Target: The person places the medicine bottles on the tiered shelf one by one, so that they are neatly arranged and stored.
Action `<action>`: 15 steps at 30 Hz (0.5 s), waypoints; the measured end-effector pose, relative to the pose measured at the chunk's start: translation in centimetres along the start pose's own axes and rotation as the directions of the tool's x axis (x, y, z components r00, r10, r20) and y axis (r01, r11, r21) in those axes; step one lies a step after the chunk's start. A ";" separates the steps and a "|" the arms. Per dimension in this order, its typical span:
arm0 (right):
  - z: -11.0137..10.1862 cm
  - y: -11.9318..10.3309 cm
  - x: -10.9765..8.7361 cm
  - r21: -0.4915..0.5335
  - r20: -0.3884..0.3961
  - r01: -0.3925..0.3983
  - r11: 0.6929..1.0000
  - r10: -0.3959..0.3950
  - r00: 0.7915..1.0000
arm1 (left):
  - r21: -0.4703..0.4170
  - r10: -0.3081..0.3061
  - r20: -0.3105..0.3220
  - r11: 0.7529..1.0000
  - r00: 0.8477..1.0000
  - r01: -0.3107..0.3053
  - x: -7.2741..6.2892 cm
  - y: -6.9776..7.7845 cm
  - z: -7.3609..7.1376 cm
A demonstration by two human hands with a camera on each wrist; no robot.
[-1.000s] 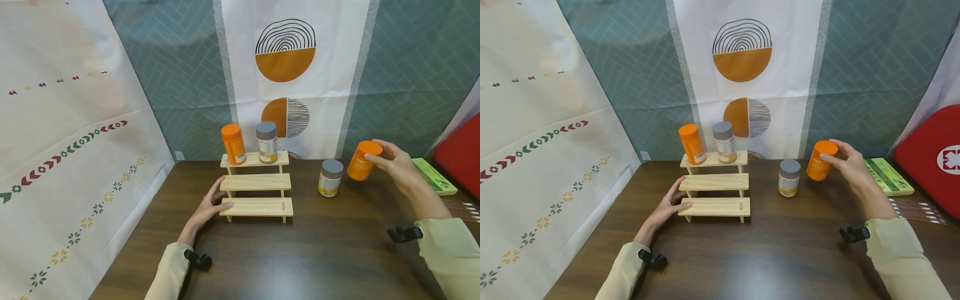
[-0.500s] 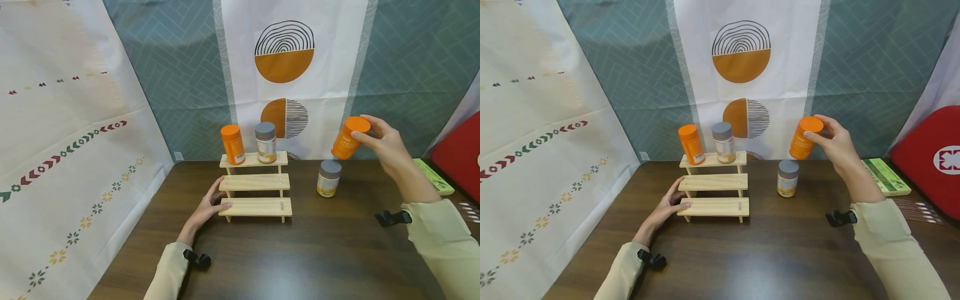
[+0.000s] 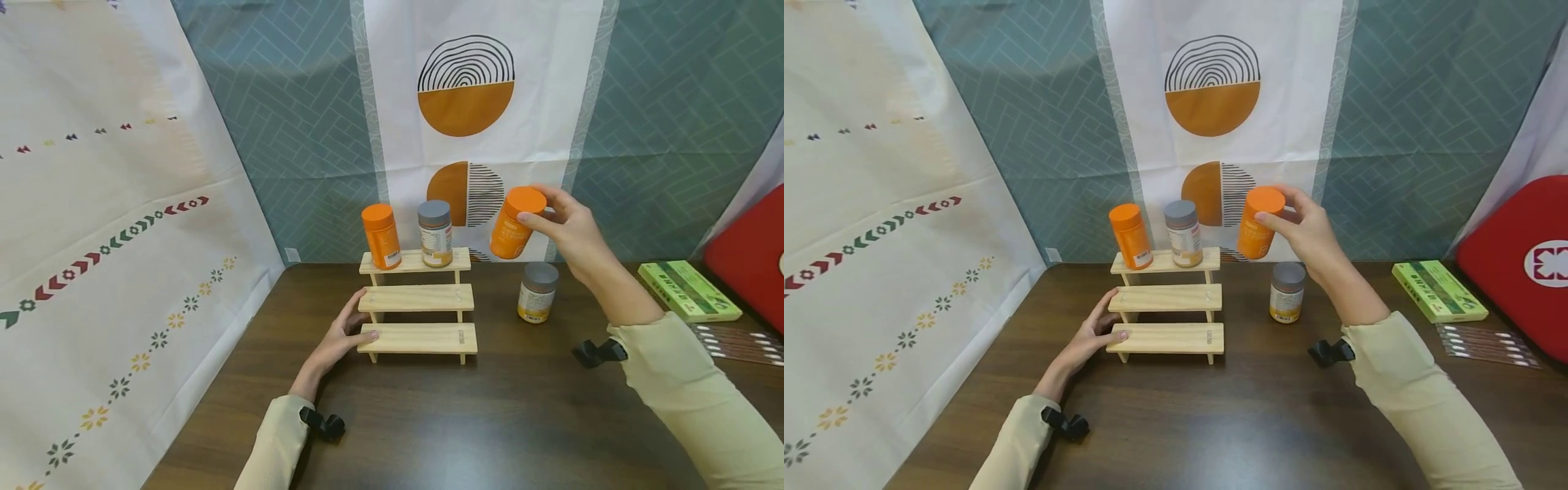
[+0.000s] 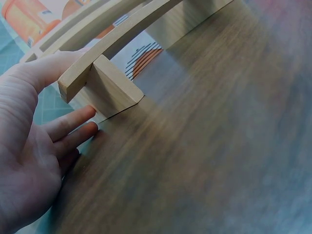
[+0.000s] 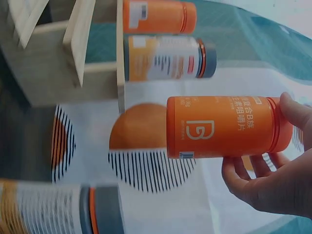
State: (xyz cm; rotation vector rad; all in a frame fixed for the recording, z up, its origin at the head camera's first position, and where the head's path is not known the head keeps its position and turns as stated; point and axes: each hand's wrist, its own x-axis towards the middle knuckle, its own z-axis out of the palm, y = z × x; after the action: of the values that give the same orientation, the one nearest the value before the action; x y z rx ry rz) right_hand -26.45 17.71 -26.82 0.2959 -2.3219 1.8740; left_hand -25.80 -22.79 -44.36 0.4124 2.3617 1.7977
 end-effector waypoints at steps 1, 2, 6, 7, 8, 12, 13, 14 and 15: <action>0.4 -0.1 -0.1 0.014 0.014 0.001 1.000 -0.001 1.000 | 0.002 0.002 0.001 1.000 1.000 -0.002 0.0 0.0 0.0; 0.7 -0.1 -0.1 0.024 0.027 0.000 1.000 -0.001 1.000 | 0.001 0.004 0.002 1.000 1.000 -0.004 0.1 0.0 0.0; 2.3 0.1 -0.4 0.046 0.072 -0.010 0.999 0.007 0.997 | 0.006 0.006 0.010 1.000 1.000 -0.006 0.1 0.0 0.0; 2.8 0.2 -0.5 0.050 0.085 -0.014 0.999 0.009 0.996 | 0.007 0.007 0.012 1.000 1.000 -0.007 0.1 0.1 0.1; 3.3 0.2 -0.5 0.045 0.098 -0.011 0.999 0.006 0.995 | 0.007 0.006 0.012 1.000 1.000 -0.006 0.1 0.0 0.1; 5.4 0.3 -0.6 0.028 0.168 0.004 1.000 -0.009 0.986 | 0.006 0.007 0.006 1.000 1.000 -0.007 0.1 0.0 0.1; 5.9 0.3 -0.6 0.020 0.184 0.010 1.000 -0.014 0.983 | 0.007 0.009 0.005 1.000 1.000 -0.009 0.1 0.0 0.0; 6.5 0.4 -0.5 0.010 0.200 0.019 1.000 -0.021 0.980 | 0.009 0.010 0.004 1.000 1.000 -0.010 0.0 0.0 0.0; 7.1 0.5 -0.5 0.002 0.222 0.023 1.000 -0.023 0.975 | 0.009 0.012 0.004 1.000 1.000 -0.013 0.0 0.0 0.0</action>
State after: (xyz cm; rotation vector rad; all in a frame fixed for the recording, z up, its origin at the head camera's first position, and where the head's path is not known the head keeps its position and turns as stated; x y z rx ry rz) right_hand -25.99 10.86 -28.89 0.5577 -2.4458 1.9176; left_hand -25.81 -22.77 -44.39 0.4320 2.3708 1.7911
